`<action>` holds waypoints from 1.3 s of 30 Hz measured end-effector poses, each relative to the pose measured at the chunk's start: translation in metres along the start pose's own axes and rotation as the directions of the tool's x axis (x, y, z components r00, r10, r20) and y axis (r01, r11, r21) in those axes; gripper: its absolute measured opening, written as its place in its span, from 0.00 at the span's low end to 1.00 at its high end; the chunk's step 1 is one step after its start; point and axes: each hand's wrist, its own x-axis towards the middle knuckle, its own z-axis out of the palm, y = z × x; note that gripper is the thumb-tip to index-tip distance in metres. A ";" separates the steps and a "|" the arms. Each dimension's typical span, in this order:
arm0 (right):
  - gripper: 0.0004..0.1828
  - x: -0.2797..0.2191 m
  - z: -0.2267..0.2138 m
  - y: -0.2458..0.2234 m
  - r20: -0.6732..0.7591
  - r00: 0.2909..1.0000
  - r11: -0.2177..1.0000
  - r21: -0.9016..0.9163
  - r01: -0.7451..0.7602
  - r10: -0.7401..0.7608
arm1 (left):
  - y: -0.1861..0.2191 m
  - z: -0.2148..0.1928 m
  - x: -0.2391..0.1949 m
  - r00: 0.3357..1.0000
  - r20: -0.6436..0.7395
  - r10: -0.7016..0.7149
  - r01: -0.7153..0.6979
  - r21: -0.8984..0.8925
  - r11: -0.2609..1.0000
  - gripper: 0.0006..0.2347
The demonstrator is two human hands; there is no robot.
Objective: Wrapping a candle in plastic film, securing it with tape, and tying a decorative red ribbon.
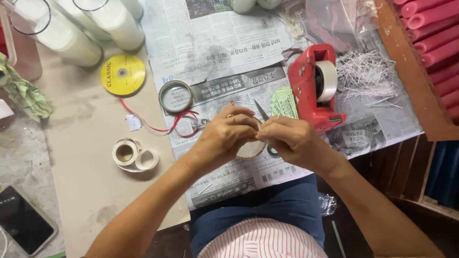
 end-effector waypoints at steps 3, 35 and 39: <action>0.12 0.001 -0.009 0.002 0.064 0.994 0.983 0.154 -0.102 0.093 | 0.008 0.005 -0.003 0.993 -0.096 0.072 -0.054 0.184 0.981 0.03; 0.03 -0.004 0.004 0.018 -0.039 0.874 0.872 0.103 -0.479 0.485 | 0.009 0.023 -0.014 0.952 -0.234 0.196 -0.022 0.588 0.809 0.06; 0.04 -0.004 0.020 0.032 -0.134 0.976 0.974 -0.126 -0.188 0.171 | 0.020 0.015 -0.008 0.961 -0.197 0.193 -0.023 0.638 0.769 0.06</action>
